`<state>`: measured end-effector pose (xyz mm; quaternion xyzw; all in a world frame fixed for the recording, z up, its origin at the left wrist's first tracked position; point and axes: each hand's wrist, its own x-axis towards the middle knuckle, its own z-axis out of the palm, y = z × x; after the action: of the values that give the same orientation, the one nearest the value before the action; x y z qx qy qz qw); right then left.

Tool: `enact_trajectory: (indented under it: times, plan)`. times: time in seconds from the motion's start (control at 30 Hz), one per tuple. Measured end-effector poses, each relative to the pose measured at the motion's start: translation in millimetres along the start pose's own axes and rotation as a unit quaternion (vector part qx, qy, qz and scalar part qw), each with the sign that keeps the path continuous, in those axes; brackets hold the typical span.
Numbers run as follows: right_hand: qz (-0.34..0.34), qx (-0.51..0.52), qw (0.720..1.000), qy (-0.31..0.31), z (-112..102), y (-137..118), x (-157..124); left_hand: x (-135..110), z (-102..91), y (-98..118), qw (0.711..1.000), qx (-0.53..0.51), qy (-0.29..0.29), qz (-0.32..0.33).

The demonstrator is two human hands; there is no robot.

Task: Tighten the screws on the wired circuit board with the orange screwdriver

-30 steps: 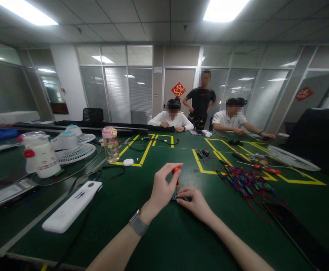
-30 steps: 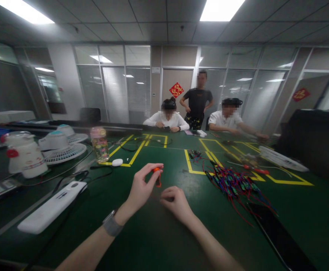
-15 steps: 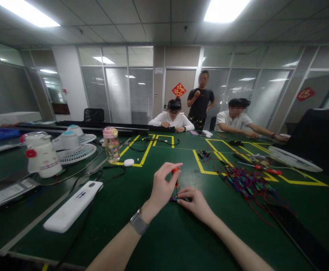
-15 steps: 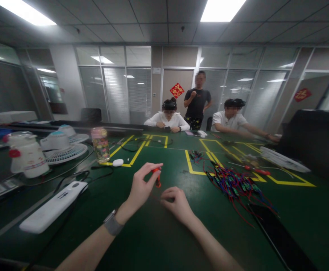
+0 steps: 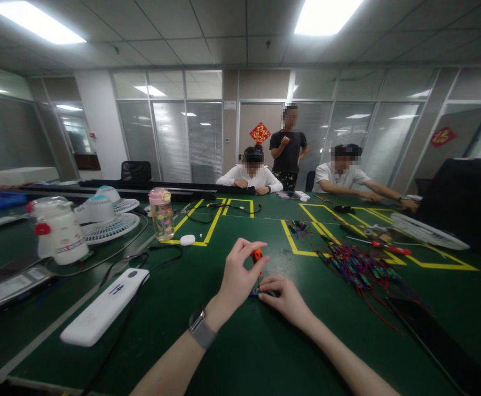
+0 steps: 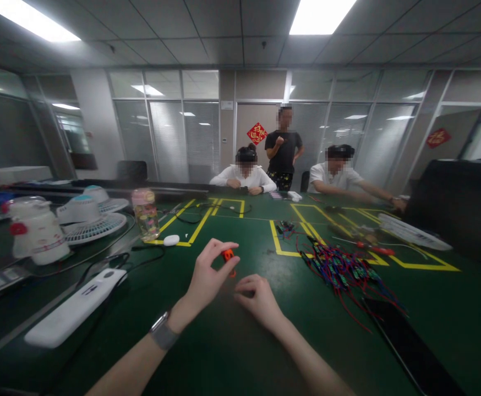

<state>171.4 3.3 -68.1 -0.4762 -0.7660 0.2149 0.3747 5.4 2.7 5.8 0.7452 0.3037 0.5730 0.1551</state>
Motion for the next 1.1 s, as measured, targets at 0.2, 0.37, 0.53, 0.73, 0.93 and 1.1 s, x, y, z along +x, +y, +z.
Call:
enact_trajectory:
  times: [0.2, 0.37, 0.53, 0.73, 0.93, 1.1]
  plan:
    - [0.003, 0.000, 1.000, -0.002, -0.3, -1.9, -0.1, -1.4, -1.0, 0.2, 0.999, -0.034, -0.034, 0.015]
    - [0.004, -0.003, 1.000, -0.001, -0.2, -0.7, 0.4, -1.2, 0.6, -2.7, 1.000, -0.011, 0.007, 0.004]
    - [0.003, -0.005, 1.000, -0.001, -0.5, -1.2, 0.3, 0.5, -2.9, 1.3, 0.997, -0.062, -0.039, -0.007]
    - [-0.009, -0.006, 1.000, 0.004, 0.2, 0.1, -0.1, 2.0, -1.4, 2.7, 0.997, -0.078, -0.019, -0.004]
    - [0.002, -0.009, 1.000, -0.001, 0.0, -1.4, -0.2, 2.1, -0.9, -0.9, 0.998, -0.034, 0.028, -0.040]
    - [0.001, -0.011, 1.000, -0.007, -0.8, -1.7, 0.1, 3.3, -6.8, -3.5, 0.999, 0.009, 0.034, -0.039]
